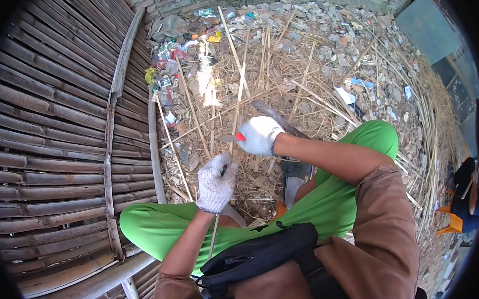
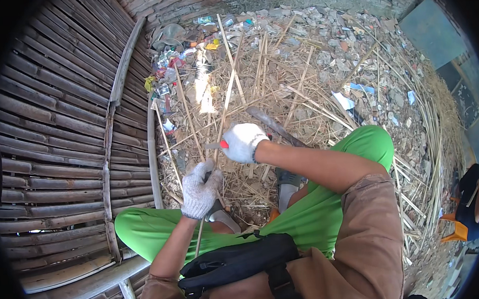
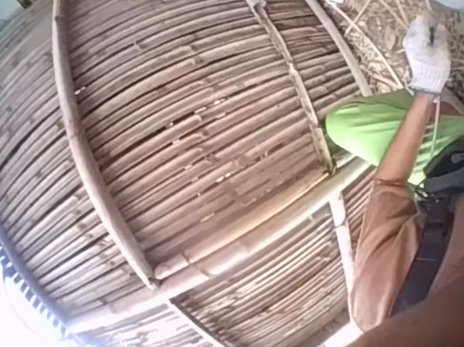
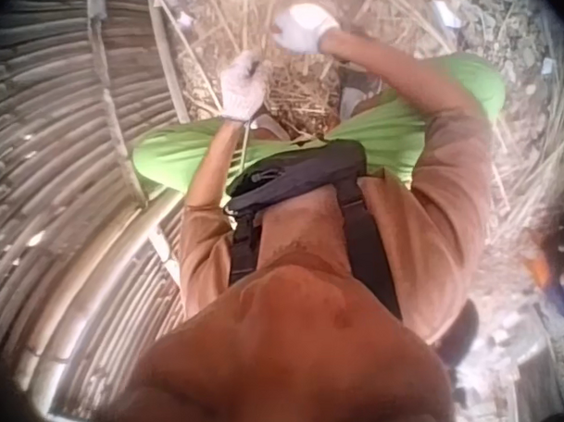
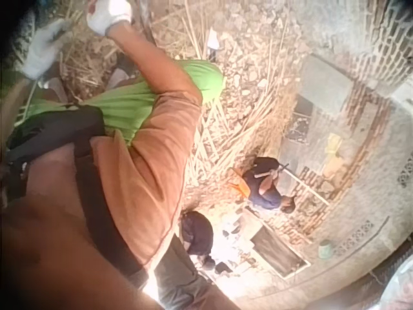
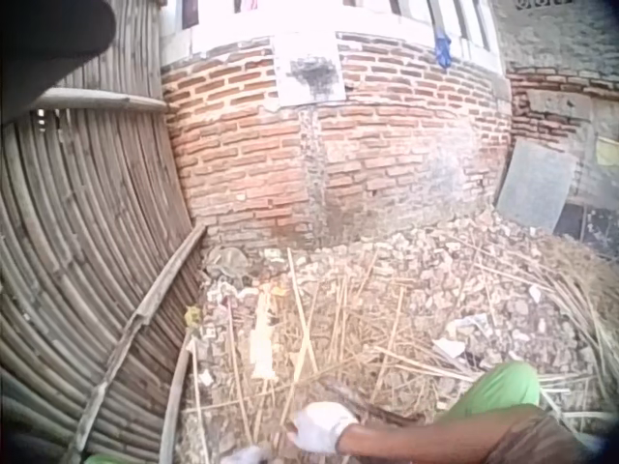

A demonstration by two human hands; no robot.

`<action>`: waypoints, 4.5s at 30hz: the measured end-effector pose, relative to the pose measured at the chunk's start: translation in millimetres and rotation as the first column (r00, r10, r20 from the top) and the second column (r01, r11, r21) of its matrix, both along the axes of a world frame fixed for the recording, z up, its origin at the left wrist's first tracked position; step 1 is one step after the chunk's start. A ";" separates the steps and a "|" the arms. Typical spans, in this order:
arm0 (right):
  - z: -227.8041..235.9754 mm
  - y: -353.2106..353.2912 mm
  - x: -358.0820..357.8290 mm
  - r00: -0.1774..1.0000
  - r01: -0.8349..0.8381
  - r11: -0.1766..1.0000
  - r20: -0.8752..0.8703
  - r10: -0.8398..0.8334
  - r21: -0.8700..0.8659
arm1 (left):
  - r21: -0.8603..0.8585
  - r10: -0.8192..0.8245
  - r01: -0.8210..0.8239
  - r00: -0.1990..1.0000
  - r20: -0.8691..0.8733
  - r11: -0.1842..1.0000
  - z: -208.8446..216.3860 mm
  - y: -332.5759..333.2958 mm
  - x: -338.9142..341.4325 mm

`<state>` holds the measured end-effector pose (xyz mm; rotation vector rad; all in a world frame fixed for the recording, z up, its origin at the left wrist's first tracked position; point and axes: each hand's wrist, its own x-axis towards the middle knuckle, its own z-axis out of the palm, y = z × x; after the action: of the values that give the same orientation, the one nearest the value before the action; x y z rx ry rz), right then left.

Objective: The person whittles and shaves thin bamboo strips using a small knife by hand while wearing gloves.

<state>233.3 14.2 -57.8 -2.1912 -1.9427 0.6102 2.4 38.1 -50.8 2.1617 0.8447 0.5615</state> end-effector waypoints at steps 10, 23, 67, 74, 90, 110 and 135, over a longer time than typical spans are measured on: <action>38.0 7.0 -1.4 0.994 0.077 0.991 0.067 -0.085 0.110 | 0.157 0.006 -0.009 1.000 0.022 0.988 25.9 -1.4 0.6; 36.0 34.8 256.9 0.727 0.649 0.753 0.205 -0.655 0.107 | 0.315 -0.343 0.371 0.929 -0.141 0.874 26.1 -48.3 -21.4; 20.3 28.7 71.5 0.952 0.280 0.956 0.099 -0.288 0.086 | -0.894 0.235 0.017 0.962 0.136 0.447 24.2 -5.8 8.7; 15.4 -6.3 20.8 0.979 0.166 0.975 0.097 -0.181 0.150 | -0.845 0.203 -0.037 0.975 0.086 0.533 25.0 -4.6 8.4; 33.7 21.8 92.1 0.927 0.328 0.921 0.116 -0.357 0.209 | -0.777 0.163 -0.011 0.980 0.118 0.630 44.3 -22.4 5.0; -8.0 -26.8 333.0 0.355 0.923 0.349 -0.008 -0.935 0.161 | -0.759 -0.151 0.142 0.987 0.058 0.635 51.8 -40.3 -22.0; 8.0 5.2 -16.1 0.999 0.008 0.989 0.050 -0.016 0.148 | -0.739 0.238 -0.069 0.963 0.127 0.670 36.6 7.3 7.1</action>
<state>217.2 19.5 -49.8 -2.1457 -1.9304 0.3981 9.4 45.3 -14.2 1.2696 0.9348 0.4230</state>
